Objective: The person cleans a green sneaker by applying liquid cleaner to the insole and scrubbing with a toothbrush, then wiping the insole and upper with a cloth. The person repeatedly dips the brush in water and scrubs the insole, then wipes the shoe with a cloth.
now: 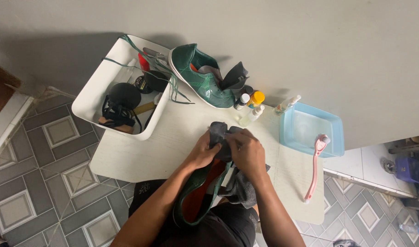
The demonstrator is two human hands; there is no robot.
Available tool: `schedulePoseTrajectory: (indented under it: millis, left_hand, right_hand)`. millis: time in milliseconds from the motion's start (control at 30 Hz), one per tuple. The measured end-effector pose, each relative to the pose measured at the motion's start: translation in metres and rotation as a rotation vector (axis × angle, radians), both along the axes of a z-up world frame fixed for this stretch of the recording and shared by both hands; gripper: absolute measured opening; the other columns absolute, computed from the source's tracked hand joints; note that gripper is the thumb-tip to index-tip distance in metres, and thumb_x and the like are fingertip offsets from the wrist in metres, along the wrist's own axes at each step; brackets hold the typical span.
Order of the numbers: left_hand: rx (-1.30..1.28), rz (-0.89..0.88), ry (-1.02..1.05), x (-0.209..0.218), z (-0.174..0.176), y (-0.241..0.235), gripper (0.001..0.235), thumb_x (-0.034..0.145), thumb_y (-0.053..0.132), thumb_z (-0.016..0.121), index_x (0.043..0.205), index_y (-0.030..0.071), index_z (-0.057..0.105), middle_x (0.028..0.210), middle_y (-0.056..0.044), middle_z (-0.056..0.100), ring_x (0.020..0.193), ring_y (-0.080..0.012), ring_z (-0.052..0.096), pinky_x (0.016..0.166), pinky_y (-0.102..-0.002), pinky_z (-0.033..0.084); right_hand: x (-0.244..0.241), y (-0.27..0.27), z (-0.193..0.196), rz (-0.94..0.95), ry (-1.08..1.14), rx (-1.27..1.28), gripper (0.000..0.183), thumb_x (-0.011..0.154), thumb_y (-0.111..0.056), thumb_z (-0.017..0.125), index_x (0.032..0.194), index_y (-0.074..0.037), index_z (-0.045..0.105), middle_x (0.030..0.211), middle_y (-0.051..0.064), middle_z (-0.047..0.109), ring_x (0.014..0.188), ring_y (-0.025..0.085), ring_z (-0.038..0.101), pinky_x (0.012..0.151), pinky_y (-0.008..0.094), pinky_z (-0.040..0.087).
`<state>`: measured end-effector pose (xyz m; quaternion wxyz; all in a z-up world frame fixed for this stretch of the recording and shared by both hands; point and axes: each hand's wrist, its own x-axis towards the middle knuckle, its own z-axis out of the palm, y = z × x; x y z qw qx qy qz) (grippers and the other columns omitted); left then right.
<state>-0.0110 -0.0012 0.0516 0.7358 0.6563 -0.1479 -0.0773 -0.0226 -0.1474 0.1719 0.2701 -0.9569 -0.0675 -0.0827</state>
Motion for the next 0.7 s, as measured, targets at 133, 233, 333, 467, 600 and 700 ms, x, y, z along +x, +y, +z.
schedulePoseTrajectory:
  millis: [133, 233, 333, 467, 600, 700]
  left_hand:
    - [0.013, -0.009, -0.019, 0.001, 0.0, -0.004, 0.053, 0.099, 0.004, 0.049, 0.152, 0.004, 0.042, 0.141, -0.021, 0.055, 0.132, -0.0399, 0.051, 0.105, -0.058, 0.044]
    - [0.004, -0.019, -0.023, 0.006, -0.015, -0.004, 0.055, 0.101, 0.004, 0.048, 0.155, 0.006, 0.038, 0.144, -0.021, 0.052, 0.134, -0.04, 0.049, 0.106, -0.058, 0.043]
    - [0.027, -0.011, -0.039, -0.01, 0.043, 0.002, 0.052, 0.101, 0.004, 0.046, 0.152, 0.002, 0.039, 0.137, -0.027, 0.054, 0.131, -0.0478, 0.049, 0.102, -0.065, 0.044]
    - [0.1, -0.016, -0.033, -0.008, 0.054, 0.006, 0.033, 0.096, 0.002, 0.051, 0.128, 0.006, 0.057, 0.106, -0.012, 0.065, 0.102, -0.0238, 0.063, 0.086, -0.047, 0.051]
    - [0.023, 0.009, -0.051, -0.01, 0.046, 0.004, 0.049, 0.096, -0.001, 0.049, 0.145, 0.003, 0.047, 0.126, -0.023, 0.062, 0.12, -0.0405, 0.059, 0.095, -0.057, 0.049]
    - [0.038, 0.0, -0.057, -0.007, 0.045, 0.005, 0.049, 0.096, -0.001, 0.049, 0.145, 0.006, 0.05, 0.124, -0.019, 0.064, 0.117, -0.0348, 0.062, 0.094, -0.053, 0.051]
  right_hand:
    - [0.003, 0.002, -0.007, 0.008, -0.005, -0.016, 0.012, 0.087, -0.007, 0.07, 0.087, -0.012, 0.081, 0.083, 0.009, 0.072, 0.068, 0.029, 0.072, 0.059, 0.04, 0.061]
    - [0.002, 0.01, 0.011, 0.017, 0.046, 0.012, 0.013, 0.088, -0.006, 0.07, 0.09, -0.01, 0.082, 0.083, 0.01, 0.073, 0.07, 0.027, 0.074, 0.062, 0.037, 0.063]
    - [0.009, -0.002, -0.003, -0.021, -0.03, -0.022, 0.011, 0.09, -0.011, 0.069, 0.091, -0.01, 0.081, 0.088, 0.01, 0.072, 0.076, 0.033, 0.074, 0.064, 0.045, 0.062]
    - [0.001, 0.001, 0.002, 0.067, 0.055, 0.058, 0.012, 0.088, -0.012, 0.07, 0.09, -0.011, 0.082, 0.086, 0.01, 0.074, 0.075, 0.035, 0.075, 0.063, 0.047, 0.063]
    - [0.001, 0.001, 0.001, -0.026, -0.001, 0.027, 0.011, 0.09, -0.011, 0.07, 0.09, -0.009, 0.081, 0.088, 0.011, 0.073, 0.077, 0.032, 0.076, 0.063, 0.043, 0.063]
    - [0.002, -0.007, -0.006, -0.001, 0.028, 0.054, 0.012, 0.088, -0.011, 0.07, 0.09, -0.012, 0.082, 0.088, 0.009, 0.073, 0.077, 0.033, 0.075, 0.065, 0.044, 0.062]
